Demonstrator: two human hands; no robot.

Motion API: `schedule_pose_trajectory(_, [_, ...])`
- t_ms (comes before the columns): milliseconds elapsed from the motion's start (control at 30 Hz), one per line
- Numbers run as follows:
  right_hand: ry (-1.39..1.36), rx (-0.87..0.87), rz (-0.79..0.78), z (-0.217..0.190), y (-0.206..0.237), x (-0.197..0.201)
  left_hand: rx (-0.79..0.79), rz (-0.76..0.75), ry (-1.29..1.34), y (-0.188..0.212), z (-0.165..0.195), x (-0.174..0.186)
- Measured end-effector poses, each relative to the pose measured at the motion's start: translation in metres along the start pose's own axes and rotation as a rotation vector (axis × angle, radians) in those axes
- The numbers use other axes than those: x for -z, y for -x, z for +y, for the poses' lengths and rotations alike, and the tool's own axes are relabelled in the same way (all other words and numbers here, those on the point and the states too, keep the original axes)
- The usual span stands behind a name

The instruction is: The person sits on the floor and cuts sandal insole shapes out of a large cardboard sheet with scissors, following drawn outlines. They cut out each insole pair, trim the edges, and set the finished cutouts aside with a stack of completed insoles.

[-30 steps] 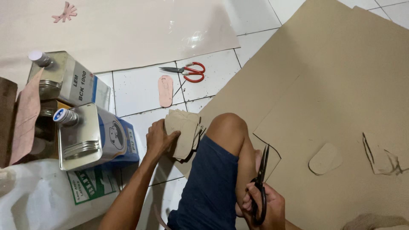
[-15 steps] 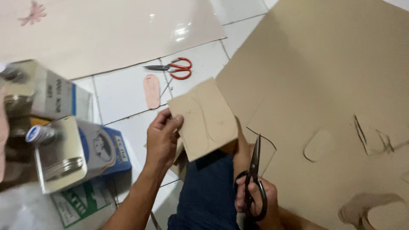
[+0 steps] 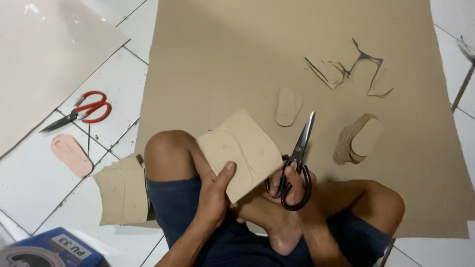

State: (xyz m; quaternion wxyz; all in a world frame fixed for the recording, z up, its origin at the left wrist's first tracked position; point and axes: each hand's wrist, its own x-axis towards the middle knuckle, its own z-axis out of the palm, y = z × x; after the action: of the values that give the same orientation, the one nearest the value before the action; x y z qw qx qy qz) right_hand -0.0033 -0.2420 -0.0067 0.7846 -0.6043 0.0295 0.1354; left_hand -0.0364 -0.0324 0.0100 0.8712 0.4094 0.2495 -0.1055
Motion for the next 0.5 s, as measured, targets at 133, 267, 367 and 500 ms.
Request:
schedule_pose_trajectory(133, [0.098, -0.137, -0.017, 0.018, 0.013, 0.019, -0.187, -0.077, -0.034, -0.016, 0.013, -0.003])
schedule_pose_trajectory(267, [0.191, -0.237, -0.192, 0.023, 0.031, 0.03, -0.226, -0.162, -0.081, -0.023, 0.032, -0.015])
schedule_pose_trajectory(367, [0.263, -0.17, -0.213, 0.02, 0.042, 0.028, -0.228, -0.181, -0.152, -0.024, 0.045, -0.026])
schedule_pose_trajectory(500, [0.435, 0.065, -0.277, 0.003, 0.042, 0.017, -0.249, -0.314, -0.333, -0.017, 0.057, -0.032])
